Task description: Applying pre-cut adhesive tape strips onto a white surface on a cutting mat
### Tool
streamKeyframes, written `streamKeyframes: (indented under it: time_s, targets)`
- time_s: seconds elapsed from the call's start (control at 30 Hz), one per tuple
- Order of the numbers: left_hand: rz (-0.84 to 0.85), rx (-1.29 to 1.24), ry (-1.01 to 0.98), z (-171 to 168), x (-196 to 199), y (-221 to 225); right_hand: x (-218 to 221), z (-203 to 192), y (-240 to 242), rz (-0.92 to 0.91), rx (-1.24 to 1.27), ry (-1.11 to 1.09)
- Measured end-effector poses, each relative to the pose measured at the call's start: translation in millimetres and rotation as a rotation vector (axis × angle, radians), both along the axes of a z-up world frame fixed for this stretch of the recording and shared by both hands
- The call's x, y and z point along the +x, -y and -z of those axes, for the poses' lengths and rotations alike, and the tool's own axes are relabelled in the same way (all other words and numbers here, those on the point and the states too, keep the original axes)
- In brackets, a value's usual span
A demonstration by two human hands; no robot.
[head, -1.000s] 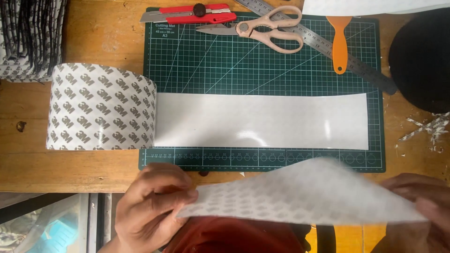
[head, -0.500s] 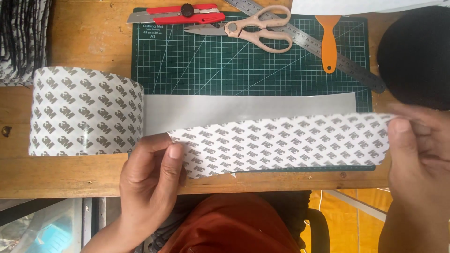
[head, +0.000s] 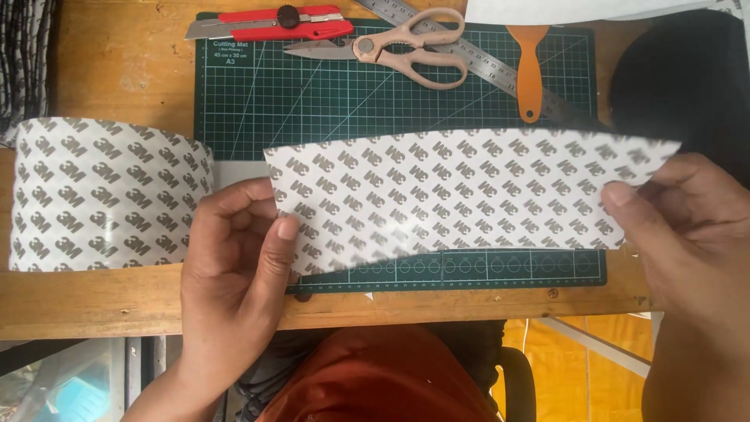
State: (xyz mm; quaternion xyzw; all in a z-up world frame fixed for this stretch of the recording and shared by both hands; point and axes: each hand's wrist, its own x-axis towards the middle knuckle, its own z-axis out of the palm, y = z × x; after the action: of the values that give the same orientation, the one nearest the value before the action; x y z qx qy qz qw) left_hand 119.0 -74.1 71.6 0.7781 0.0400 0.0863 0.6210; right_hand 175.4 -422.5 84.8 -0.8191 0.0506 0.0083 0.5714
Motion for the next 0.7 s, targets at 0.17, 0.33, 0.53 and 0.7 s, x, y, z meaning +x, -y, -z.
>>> streamKeyframes:
  time_s: [0.17,0.33,0.53,0.7]
  targets:
    - [-0.015,-0.002,-0.056,10,1,0,7,-10,0,0.025,-0.206,-0.082]
    - [-0.077,0.028,-0.016,17,1,1,14,-11,6,-0.039,0.038,-0.291]
    - [-0.114,0.097,0.012,23,2,2,11,-4,16,-0.059,-0.244,-0.220]
    - [-0.128,0.158,0.025,24,4,6,10,2,11,-0.033,-0.296,-0.169]
